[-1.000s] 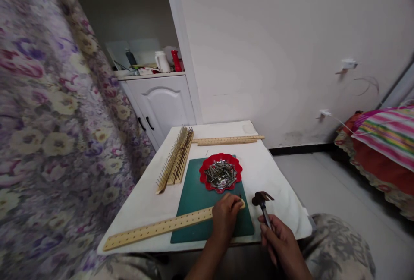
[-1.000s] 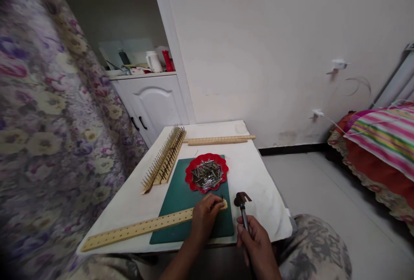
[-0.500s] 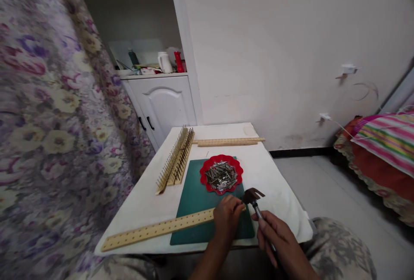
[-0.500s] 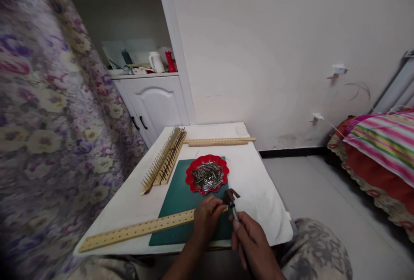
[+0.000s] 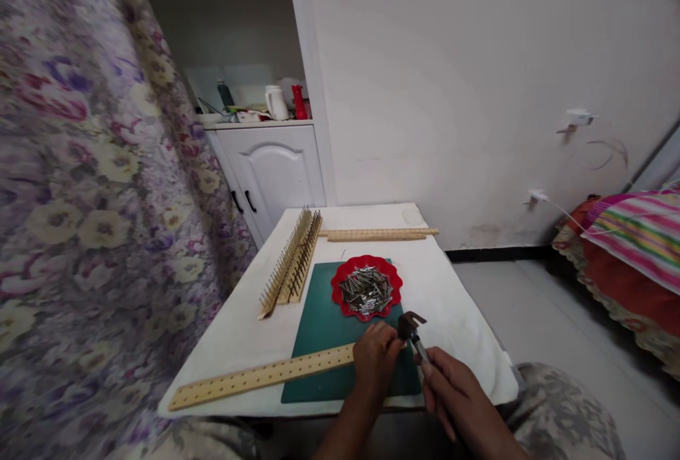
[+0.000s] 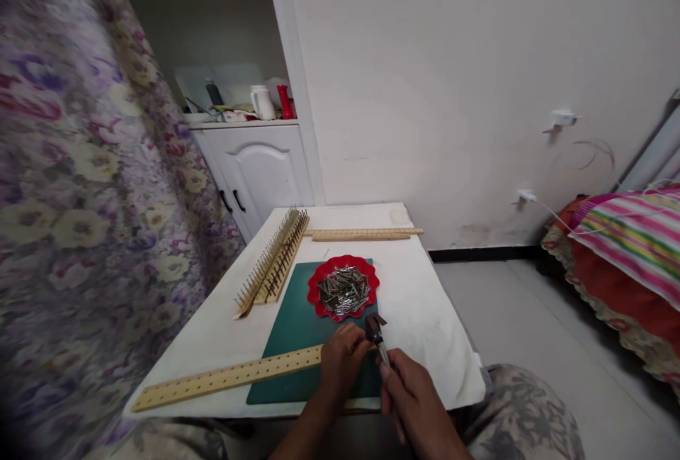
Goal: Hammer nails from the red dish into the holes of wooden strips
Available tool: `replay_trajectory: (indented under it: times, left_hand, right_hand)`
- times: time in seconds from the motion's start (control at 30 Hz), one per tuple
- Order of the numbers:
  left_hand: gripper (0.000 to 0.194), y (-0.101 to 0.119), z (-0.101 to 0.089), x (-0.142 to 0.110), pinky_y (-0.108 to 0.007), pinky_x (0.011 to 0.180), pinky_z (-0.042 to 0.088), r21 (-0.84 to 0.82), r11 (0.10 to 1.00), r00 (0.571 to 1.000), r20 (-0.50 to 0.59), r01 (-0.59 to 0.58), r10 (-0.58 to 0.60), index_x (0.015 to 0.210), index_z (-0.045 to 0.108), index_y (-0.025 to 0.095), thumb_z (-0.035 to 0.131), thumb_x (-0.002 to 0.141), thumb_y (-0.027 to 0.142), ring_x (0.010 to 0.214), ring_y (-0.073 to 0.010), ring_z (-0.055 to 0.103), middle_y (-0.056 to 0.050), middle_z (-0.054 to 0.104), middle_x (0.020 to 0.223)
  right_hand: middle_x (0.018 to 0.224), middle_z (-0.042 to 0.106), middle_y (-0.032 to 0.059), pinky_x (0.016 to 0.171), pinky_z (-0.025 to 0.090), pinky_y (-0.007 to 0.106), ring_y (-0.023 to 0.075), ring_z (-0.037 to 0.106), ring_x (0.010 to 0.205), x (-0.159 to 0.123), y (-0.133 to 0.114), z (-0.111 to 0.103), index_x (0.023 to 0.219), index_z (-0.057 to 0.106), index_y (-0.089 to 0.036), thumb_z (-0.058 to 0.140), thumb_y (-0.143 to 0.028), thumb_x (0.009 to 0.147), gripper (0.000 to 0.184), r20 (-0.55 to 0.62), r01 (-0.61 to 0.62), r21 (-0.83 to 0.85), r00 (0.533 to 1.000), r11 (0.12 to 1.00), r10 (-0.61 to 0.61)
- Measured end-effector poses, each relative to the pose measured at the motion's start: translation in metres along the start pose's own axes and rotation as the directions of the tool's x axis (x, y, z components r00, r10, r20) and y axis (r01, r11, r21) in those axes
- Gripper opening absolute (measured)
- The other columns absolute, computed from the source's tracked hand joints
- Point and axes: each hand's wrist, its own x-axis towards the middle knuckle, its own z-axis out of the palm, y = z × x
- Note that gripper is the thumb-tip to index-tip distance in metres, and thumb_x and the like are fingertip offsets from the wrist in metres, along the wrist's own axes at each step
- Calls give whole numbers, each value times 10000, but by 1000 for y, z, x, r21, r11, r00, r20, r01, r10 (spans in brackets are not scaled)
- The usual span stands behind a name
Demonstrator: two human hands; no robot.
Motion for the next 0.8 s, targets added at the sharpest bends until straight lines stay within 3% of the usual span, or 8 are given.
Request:
replay_trajectory:
  times: [0.1,0.23,0.47,0.63,0.8]
  left_hand:
    - [158,-2,1,-1,-246,636,343,-9,1000,1000,-9,-22,22,635,590,180,554,789,170,710,-149,547,-4,604,681]
    - [167,-3,1,-2,-250,626,343,6,1000,1000,-15,-21,21,622,581,180,540,780,146,699,-151,545,-7,594,668]
    - [139,-3,-4,-6,-257,675,387,-74,996,999,-13,-42,41,680,626,189,553,796,163,759,-164,559,-18,622,726]
    - [128,-3,-29,-5,-250,672,404,-117,992,999,7,-50,51,734,628,194,536,822,191,761,-162,569,-20,622,759]
    - [162,-20,-62,29,-260,711,416,21,999,994,-110,-24,26,814,606,187,454,869,193,799,-168,572,-34,618,816]
  right_hand:
    - [528,523,-92,305,216,141,28,356,298,1,0,0,848,494,-201,384,-449,946,288,-10,-2,14,1000,1000,2]
    - [515,535,-85,297,216,145,27,363,283,2,2,1,785,502,-193,407,-457,934,317,16,-11,16,1000,1000,10]
    - [519,561,-83,284,175,153,34,345,248,-3,9,-4,936,477,-202,437,-556,872,362,-37,-29,144,999,989,35]
    - [495,548,-91,287,185,148,32,341,251,-6,16,-7,938,464,-203,471,-577,845,385,-87,-69,199,992,978,87]
    - [491,533,-94,296,173,151,24,322,269,-5,29,-6,930,462,-195,491,-588,832,405,-69,-93,237,991,967,113]
